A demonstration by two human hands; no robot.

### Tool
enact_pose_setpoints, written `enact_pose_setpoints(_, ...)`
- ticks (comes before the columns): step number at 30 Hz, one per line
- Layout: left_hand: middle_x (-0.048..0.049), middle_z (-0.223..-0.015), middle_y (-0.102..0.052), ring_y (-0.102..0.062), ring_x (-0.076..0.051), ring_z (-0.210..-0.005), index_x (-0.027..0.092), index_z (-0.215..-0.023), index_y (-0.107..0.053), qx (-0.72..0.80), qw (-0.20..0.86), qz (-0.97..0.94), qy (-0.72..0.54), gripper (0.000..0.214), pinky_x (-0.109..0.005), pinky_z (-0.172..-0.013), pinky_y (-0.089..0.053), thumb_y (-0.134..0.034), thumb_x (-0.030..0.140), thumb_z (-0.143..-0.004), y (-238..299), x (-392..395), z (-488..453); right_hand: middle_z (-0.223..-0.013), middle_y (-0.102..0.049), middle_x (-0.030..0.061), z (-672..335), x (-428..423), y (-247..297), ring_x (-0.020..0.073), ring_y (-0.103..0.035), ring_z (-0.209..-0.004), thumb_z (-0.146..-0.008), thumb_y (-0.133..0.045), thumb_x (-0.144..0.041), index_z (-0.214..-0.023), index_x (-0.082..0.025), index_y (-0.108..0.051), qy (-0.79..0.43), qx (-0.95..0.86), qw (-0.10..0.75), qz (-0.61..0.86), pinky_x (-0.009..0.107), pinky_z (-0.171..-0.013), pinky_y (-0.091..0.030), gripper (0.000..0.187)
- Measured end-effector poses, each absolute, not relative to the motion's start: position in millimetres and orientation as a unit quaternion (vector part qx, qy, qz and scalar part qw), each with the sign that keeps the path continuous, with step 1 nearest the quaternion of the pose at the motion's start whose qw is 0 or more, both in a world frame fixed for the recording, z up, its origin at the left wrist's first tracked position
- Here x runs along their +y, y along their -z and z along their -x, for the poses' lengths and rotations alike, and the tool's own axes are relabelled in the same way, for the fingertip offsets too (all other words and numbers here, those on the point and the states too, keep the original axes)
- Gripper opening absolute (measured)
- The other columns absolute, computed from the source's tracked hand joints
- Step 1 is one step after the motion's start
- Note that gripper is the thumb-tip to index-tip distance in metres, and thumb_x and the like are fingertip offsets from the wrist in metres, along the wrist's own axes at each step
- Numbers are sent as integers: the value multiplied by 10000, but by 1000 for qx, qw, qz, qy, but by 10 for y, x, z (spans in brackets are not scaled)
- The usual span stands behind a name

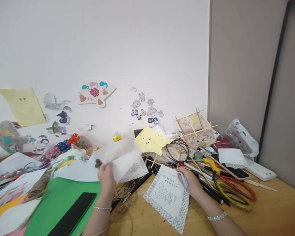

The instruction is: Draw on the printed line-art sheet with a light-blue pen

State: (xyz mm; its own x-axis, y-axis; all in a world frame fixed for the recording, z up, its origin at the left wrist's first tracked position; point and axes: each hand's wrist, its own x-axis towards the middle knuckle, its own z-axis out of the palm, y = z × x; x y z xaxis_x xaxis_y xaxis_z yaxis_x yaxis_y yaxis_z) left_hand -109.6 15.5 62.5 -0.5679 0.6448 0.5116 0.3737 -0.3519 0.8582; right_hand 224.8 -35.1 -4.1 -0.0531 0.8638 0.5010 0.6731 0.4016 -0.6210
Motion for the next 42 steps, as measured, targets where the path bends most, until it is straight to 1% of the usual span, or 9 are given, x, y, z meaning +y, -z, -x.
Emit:
enact_pose_setpoints(5, -70, -978, -632, -553, -221, -959, 137, -899, -586, 551, -60, -439, -707, 279, -325, -815, -456, -371, 277, -790, -638, 52, 1320, -751, -650, 77, -2238, -366, 24, 219, -609, -708, -820, -359, -280, -804, -181, -556, -110, -718, 436, 532, 283, -633, -421, 220)
enact_pose_setpoints(8, -82, -1154, -605, -531, -219, -1086, 163, -955, -640, 527, -148, -636, -544, 337, -344, -951, -389, -372, 202, -754, -650, 24, 1265, -722, -639, 69, -2236, -378, 15, 213, -604, -681, -829, -351, -283, -800, -180, -556, -102, -722, 429, 533, 276, -614, -413, 231)
enact_pose_setpoints(14, -62, -925, -708, -630, -232, -893, 209, -763, -705, 580, 10, -805, -126, 334, -325, -829, -447, -414, 126, -621, -636, 55, 1210, -655, -613, 45, -2225, -389, -6, 192, -574, -603, -830, -356, -273, -780, -181, -554, -101, -730, 399, 546, 257, -555, -378, 223)
enact_pose_setpoints(20, -29, -895, -713, -632, -237, -870, 216, -649, -694, 599, 86, -783, -141, 242, -300, -815, -453, -464, 170, -591, -754, -52, 1399, -656, -600, 44, -2206, -396, -17, 187, -564, -606, -826, -358, -261, -775, -178, -547, -107, -730, 399, 544, 260, -567, -373, 212)
enact_pose_setpoints(25, -38, -1086, -657, -592, -233, -1005, 240, -965, -680, 498, 145, -835, -186, 286, -327, -885, -443, -497, 351, -775, -752, -223, 932, -654, -577, 34, -2200, -385, -39, 184, -540, -619, -797, -390, -263, -736, -175, -537, -152, -719, 451, 506, 268, -584, -383, 182)
enact_pose_setpoints(28, -89, -1277, -525, -488, -250, -1160, 218, -1244, -506, 448, 153, -837, -275, 451, -399, -979, -372, -468, 396, -831, -532, -288, 460, -672, -559, 13, -2167, -435, -109, 170, -524, -644, -746, -425, -228, -708, -185, -536, -244, -715, 480, 445, 242, -568, -384, 125)
enact_pose_setpoints(32, -138, -1282, -502, -495, -216, -1150, 151, -1341, -346, 425, 318, -782, -327, 562, -358, -962, -399, -474, 385, -847, -215, -308, 56, -717, -565, 6, -2112, -559, -224, 158, -514, -647, -709, -474, -219, -724, -190, -560, -351, -688, 463, 434, 221, -535, -367, 93)
enact_pose_setpoints(38, -135, -1103, -617, -612, -235, -937, 103, -1210, -451, 421, 525, -647, -357, 474, -320, -756, -501, -540, 311, -794, -223, -313, 29, -649, -528, -11, -2166, -450, -103, 155, -498, -608, -730, -475, -277, -702, -188, -528, -342, -625, 522, 469, 233, -532, -368, 107)
enact_pose_setpoints(42, -104, -997, -660, -610, -258, -905, 89, -985, -583, 491, 454, -689, -279, 315, -312, -736, -484, -564, 217, -698, -297, -283, 97, -688, -572, 10, -2231, -291, 42, 183, -534, -669, -700, -461, -233, -729, -183, -564, -271, -624, 557, 477, 263, -592, -394, 118)
